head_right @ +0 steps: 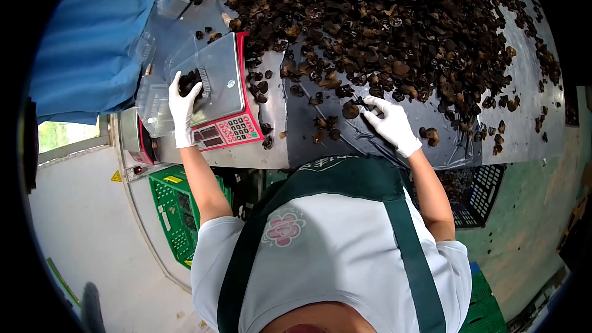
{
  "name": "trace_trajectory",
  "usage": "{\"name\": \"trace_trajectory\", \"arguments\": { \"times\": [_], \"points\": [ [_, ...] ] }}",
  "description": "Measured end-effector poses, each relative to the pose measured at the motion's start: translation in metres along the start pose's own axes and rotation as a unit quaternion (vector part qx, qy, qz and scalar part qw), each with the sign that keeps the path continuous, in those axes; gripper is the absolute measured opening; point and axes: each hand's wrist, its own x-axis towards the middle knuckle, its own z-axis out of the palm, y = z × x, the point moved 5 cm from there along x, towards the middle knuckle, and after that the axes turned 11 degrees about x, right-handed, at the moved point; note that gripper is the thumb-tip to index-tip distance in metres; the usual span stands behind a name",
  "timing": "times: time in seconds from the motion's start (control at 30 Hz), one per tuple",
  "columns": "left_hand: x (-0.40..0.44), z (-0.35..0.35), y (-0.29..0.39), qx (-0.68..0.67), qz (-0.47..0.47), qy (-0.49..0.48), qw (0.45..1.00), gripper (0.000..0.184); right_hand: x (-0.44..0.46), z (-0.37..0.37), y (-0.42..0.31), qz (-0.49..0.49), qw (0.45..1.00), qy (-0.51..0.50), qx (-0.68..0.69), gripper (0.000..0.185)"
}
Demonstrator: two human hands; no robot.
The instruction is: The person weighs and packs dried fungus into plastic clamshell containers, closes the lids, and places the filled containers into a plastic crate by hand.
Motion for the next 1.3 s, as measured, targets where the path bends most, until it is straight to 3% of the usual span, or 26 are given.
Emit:
{"name": "trace_trajectory", "arguments": {
  "times": [0.07, 0.13, 0.17, 0.23, 0.27, 0.3, 0.33, 0.37, 0.4, 0.47, 0.5, 0.6, 0.67, 0.8, 1.0, 1.07, 1.1, 1.13, 1.2, 1.23, 1.27, 1.3],
  "points": [
    [-0.006, 0.005, 0.01, 0.025, -0.013, 0.033, 0.999, 0.063, 0.007, 0.006, -0.003, 0.004, 0.999, -0.005, -0.051, 0.033],
    [-0.015, -0.005, 0.039, 0.087, 0.067, 0.176, 0.978, 0.058, 0.013, 0.014, 0.004, -0.048, 0.992, 0.008, -0.117, 0.038],
    [-0.024, -0.004, 0.058, 0.017, 0.106, 0.204, 0.973, 0.051, 0.014, 0.019, -0.002, -0.1, 0.979, 0.026, -0.175, 0.042],
    [-0.051, 0.007, 0.114, -0.159, 0.086, 0.133, 0.975, 0.042, 0.018, 0.031, 0.002, -0.15, 0.951, 0.032, -0.267, 0.05],
    [-0.068, 0.036, 0.123, -0.199, 0.14, 0.085, 0.966, 0.043, 0.018, 0.037, -0.007, -0.155, 0.95, 0.015, -0.271, 0.05],
    [-0.089, 0.043, 0.156, -0.223, 0.124, -0.013, 0.967, 0.048, 0.017, 0.043, -0.009, -0.16, 0.942, -0.004, -0.295, 0.052],
    [-0.113, 0.069, 0.169, -0.156, 0.196, -0.096, 0.963, 0.065, 0.015, 0.048, -0.01, -0.164, 0.933, -0.022, -0.319, 0.053],
    [-0.133, 0.085, 0.182, -0.113, 0.203, -0.153, 0.96, 0.075, 0.013, 0.052, -0.008, -0.194, 0.921, -0.02, -0.337, 0.042],
    [-0.151, 0.099, 0.194, -0.071, 0.21, -0.21, 0.952, 0.084, 0.011, 0.053, 0.0, -0.193, 0.921, -0.02, -0.337, 0.042],
    [-0.178, 0.13, 0.203, -0.059, 0.201, -0.28, 0.937, 0.096, 0.004, 0.05, 0.012, -0.204, 0.931, -0.009, -0.303, 0.026],
    [-0.185, 0.131, 0.215, -0.015, 0.254, -0.273, 0.928, 0.099, 0.0, 0.044, 0.007, -0.213, 0.939, 0.019, -0.27, 0.013],
    [-0.201, 0.145, 0.231, -0.15, 0.312, -0.217, 0.913, 0.091, -0.011, 0.029, 0.018, -0.18, 0.961, 0.039, -0.208, 0.012],
    [-0.21, 0.141, 0.24, -0.115, 0.389, -0.165, 0.899, 0.071, -0.017, 0.022, 0.017, -0.201, 0.957, 0.071, -0.195, 0.011],
    [-0.226, 0.136, 0.249, -0.141, 0.498, -0.127, 0.846, 0.041, -0.022, 0.007, 0.024, -0.142, 0.967, 0.114, -0.178, 0.011],
    [-0.233, 0.15, 0.256, -0.098, 0.544, -0.106, 0.826, 0.021, -0.014, -0.006, 0.019, -0.128, 0.961, 0.161, -0.188, 0.014],
    [-0.217, 0.149, 0.259, -0.151, 0.473, -0.061, 0.866, 0.018, -0.011, -0.011, 0.014, -0.117, 0.948, 0.204, -0.216, 0.016],
    [-0.204, 0.141, 0.264, -0.204, 0.431, -0.034, 0.878, 0.01, -0.007, -0.011, 0.013, -0.117, 0.944, 0.205, -0.231, 0.025],
    [-0.193, 0.161, 0.256, -0.313, 0.278, -0.11, 0.901, 0.004, -0.004, -0.011, 0.012, -0.115, 0.944, 0.206, -0.232, 0.025],
    [-0.174, 0.172, 0.251, -0.412, 0.098, -0.117, 0.898, 0.008, 0.002, -0.006, 0.0, -0.166, 0.925, 0.206, -0.273, 0.039],
    [-0.166, 0.18, 0.247, -0.53, -0.103, -0.259, 0.801, 0.015, 0.007, 0.0, 0.01, -0.136, 0.922, 0.181, -0.315, 0.05],
    [-0.167, 0.185, 0.247, -0.602, -0.296, -0.379, 0.637, 0.021, 0.011, 0.006, 0.014, -0.135, 0.918, 0.179, -0.327, 0.038],
    [-0.168, 0.203, 0.244, -0.676, -0.36, -0.402, 0.502, 0.027, 0.013, 0.01, 0.021, -0.138, 0.923, 0.164, -0.319, 0.032]
  ]
}}
